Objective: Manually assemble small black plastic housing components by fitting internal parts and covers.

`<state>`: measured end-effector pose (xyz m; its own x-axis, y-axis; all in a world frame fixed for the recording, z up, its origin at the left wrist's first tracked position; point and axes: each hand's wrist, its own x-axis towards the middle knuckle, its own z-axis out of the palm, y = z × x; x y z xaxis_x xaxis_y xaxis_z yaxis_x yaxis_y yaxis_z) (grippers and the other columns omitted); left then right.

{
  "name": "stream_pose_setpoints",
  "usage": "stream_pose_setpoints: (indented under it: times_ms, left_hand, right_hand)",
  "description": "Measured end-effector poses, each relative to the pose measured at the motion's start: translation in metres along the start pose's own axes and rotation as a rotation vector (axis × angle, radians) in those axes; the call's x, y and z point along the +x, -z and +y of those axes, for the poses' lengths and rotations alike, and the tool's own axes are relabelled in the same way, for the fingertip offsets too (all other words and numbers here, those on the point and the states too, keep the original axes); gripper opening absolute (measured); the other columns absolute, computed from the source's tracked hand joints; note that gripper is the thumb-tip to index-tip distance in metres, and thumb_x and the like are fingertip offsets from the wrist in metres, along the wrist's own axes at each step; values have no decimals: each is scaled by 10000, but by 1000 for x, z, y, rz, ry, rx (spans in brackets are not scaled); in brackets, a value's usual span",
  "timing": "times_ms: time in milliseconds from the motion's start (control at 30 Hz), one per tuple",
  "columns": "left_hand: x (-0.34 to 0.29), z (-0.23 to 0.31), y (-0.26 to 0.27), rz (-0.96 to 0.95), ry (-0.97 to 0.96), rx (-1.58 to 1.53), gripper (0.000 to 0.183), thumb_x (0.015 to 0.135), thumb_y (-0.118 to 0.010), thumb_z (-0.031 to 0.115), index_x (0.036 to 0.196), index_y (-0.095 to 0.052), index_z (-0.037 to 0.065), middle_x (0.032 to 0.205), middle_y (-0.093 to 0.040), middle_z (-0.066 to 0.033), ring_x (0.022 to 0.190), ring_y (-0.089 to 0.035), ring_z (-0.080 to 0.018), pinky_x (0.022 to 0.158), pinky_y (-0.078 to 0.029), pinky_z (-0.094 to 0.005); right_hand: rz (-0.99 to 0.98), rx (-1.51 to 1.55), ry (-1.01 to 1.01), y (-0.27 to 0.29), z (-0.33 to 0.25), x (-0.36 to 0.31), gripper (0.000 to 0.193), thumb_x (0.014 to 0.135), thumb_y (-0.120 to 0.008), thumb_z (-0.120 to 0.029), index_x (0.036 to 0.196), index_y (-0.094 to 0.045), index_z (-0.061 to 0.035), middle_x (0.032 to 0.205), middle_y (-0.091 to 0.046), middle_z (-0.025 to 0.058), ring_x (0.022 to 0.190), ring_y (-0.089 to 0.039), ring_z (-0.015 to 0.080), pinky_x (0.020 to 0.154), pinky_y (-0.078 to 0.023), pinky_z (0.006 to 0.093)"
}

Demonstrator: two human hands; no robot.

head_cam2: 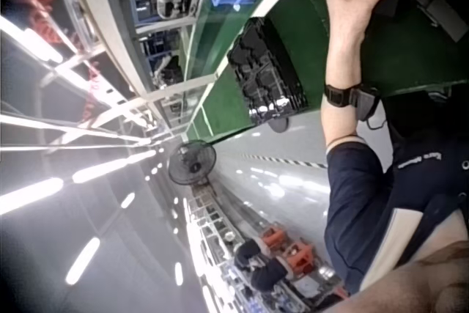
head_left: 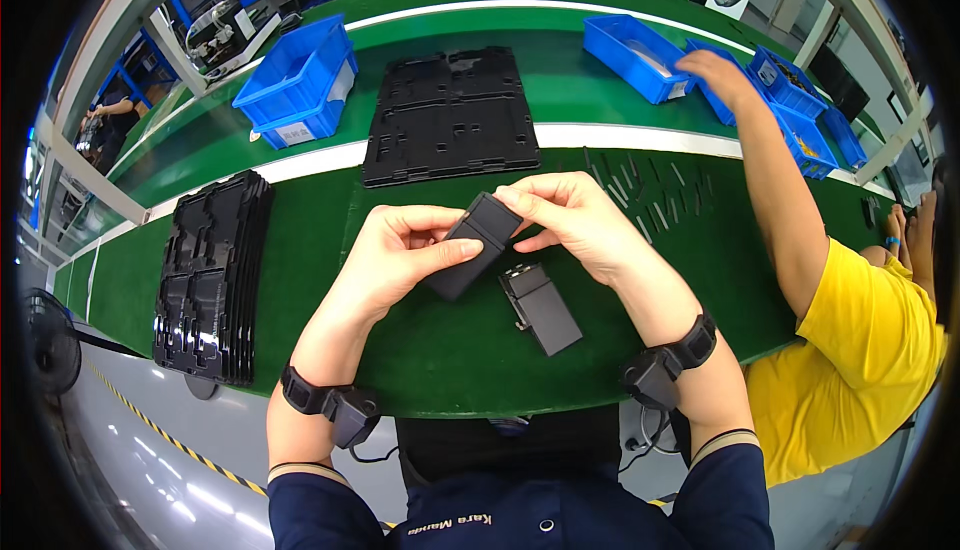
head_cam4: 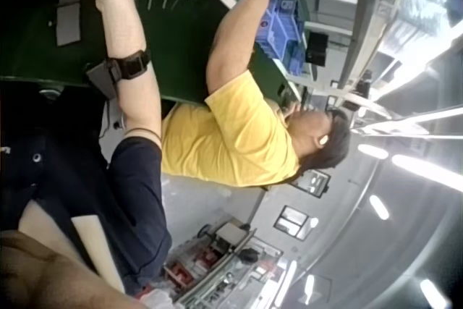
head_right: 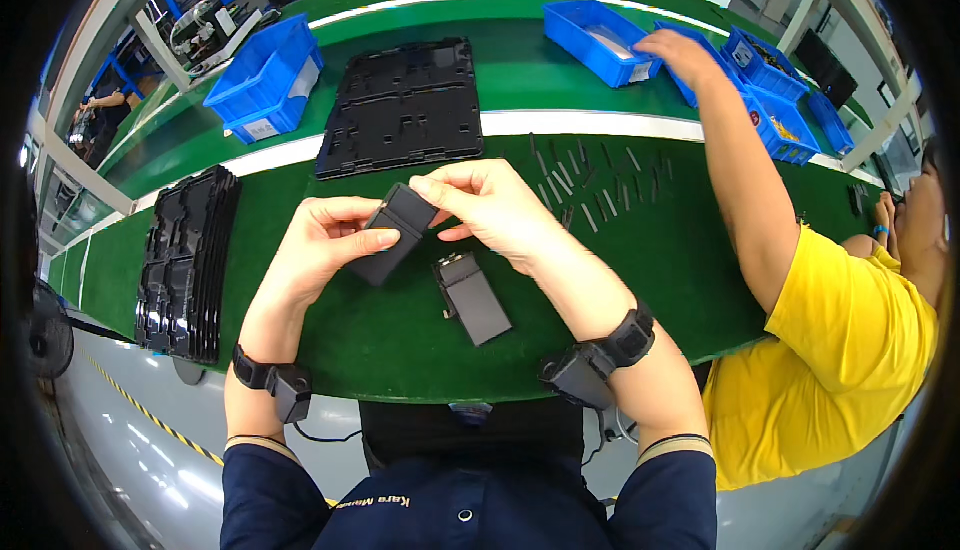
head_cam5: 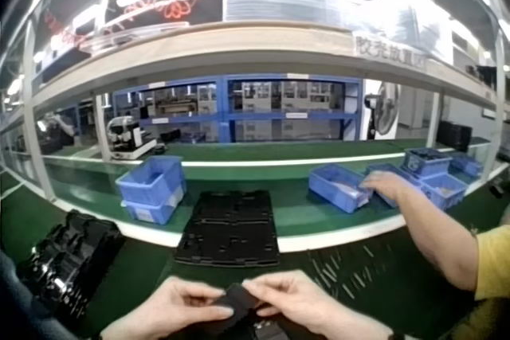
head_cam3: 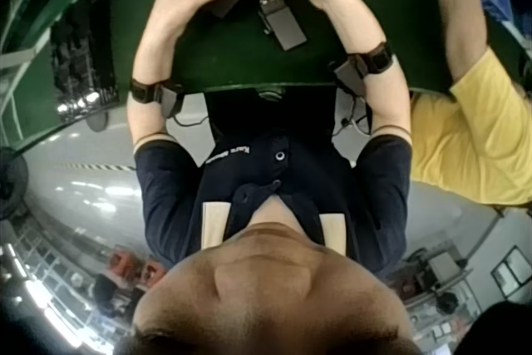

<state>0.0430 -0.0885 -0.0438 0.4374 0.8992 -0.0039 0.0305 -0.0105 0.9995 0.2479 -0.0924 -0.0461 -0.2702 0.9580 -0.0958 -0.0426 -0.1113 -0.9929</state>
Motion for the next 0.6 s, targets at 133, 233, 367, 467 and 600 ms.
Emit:
stream_pose_setpoints:
  times_ms: [133, 233, 367, 467, 600]
  left_hand:
    - [-1, -1, 1, -96, 75, 26, 278, 722, -719, 22, 987, -651, -27, 829, -659, -49, 717, -598, -76, 669, -486, -197]
    - [-1, -3, 1, -125, 77, 84, 311, 712, -733, 39, 1005, -646, -16, 807, -645, -22, 712, -581, -69, 652, -484, -197]
    - [-3, 9, -15, 351, -520, 769, 604, 575, -812, 159, 1138, -598, 123, 1017, -537, -60, 872, -555, -170, 665, -490, -278]
    - [-3, 8, -11, 270, -740, 1000, 611, 518, -830, 206, 1083, -618, 113, 1058, -538, -58, 888, -557, -202, 701, -502, -307]
    - [0, -3, -8, 190, -658, 997, 534, 575, -810, 125, 1071, -629, 46, 1037, -595, -113, 894, -615, -222, 744, -519, -300]
  right_hand:
    - [-217, -105, -56, 11, -9, -3, 228, 803, -673, -181, 975, -659, -32, 841, -660, 42, 758, -616, 88, 677, -508, 217]
    - [-201, -51, -45, 10, 0, 0, 230, 793, -681, -139, 994, -642, -34, 823, -660, 38, 739, -618, 82, 660, -510, 204]
    - [-1, 68, 65, 8, 6, 1, 305, 805, -668, -111, 1072, -527, -68, 774, -640, 3, 711, -606, 63, 625, -513, 200]
    - [27, 89, 100, 7, 6, 3, 309, 811, -657, -98, 1077, -501, -83, 744, -617, -20, 707, -593, 52, 634, -514, 201]
    - [6, 34, 120, 5, 3, 3, 289, 811, -654, -89, 1065, -516, -79, 724, -595, -38, 714, -578, 38, 649, -511, 196]
